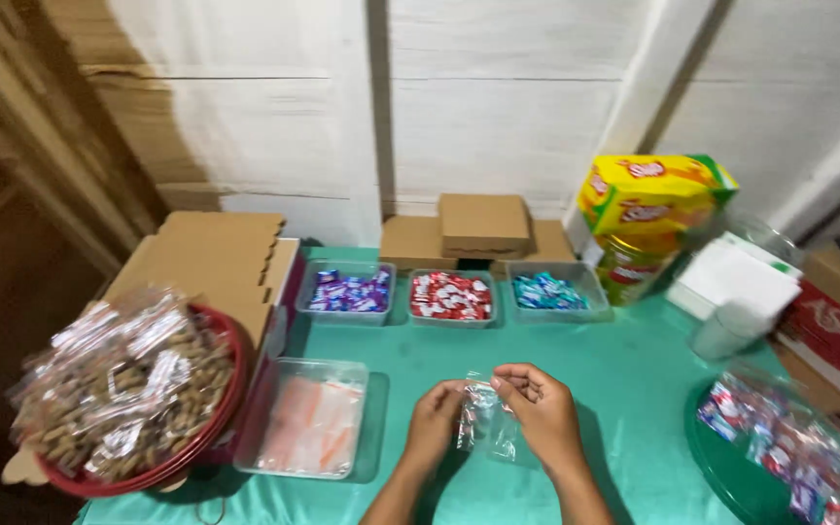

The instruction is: Bagging small candies into plastic bags

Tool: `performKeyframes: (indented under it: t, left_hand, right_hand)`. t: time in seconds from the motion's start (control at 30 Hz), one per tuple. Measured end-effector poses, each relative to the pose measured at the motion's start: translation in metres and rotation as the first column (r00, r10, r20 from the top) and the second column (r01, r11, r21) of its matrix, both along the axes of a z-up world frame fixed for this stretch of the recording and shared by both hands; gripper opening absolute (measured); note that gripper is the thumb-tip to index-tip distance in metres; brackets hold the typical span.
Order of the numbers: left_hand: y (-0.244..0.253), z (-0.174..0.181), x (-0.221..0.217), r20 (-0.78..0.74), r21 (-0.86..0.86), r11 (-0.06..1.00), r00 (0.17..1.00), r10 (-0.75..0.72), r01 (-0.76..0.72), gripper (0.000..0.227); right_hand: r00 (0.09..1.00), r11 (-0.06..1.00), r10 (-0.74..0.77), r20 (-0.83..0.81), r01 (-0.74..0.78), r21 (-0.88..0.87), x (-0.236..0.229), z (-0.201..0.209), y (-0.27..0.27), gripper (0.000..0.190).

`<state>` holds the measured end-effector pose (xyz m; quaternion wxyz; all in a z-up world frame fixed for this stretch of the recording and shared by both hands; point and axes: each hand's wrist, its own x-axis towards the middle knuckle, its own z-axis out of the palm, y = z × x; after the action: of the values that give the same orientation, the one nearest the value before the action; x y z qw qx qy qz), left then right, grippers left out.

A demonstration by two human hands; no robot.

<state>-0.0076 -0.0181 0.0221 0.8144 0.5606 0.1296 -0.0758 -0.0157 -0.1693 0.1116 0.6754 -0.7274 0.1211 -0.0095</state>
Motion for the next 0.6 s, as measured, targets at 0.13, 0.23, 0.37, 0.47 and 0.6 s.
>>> performKeyframes:
  t: [0.13, 0.23, 0.37, 0.47, 0.6]
  left_hand:
    - [-0.003, 0.009, -0.004, -0.024, -0.105, 0.988, 0.992, -0.12, 0.117, 0.037]
    - [-0.003, 0.003, -0.007, -0.003, -0.037, 0.985, 0.986, -0.168, 0.168, 0.031]
    - [0.0, 0.004, -0.005, 0.005, 0.085, 0.99, 0.993, -0.116, 0.115, 0.017]
    - [0.001, 0.007, -0.005, 0.03, 0.107, 0.989, 0.994, -0.108, 0.104, 0.015]
    - [0.004, 0.002, -0.003, 0.079, 0.133, 0.988, 0.993, -0.088, 0.077, 0.018]
  right_hand:
    - [0.998, 0.998, -0.051, 0.021, 0.05, 0.043, 0.016, -0.072, -0.028, 0.017]
    - [0.992, 0.997, 0.045, 0.119, -0.052, 0.057, 0.023, -0.087, -0.031, 0.018]
    - [0.99, 0.991, 0.132, 0.055, -0.132, -0.007, 0.017, -0.058, -0.024, 0.018]
    - [0.99, 0.992, 0.127, 0.053, -0.128, 0.011, 0.019, -0.066, -0.023, 0.018]
    - [0.985, 0.987, 0.15, 0.091, -0.154, 0.039, 0.02, -0.078, -0.024, 0.019]
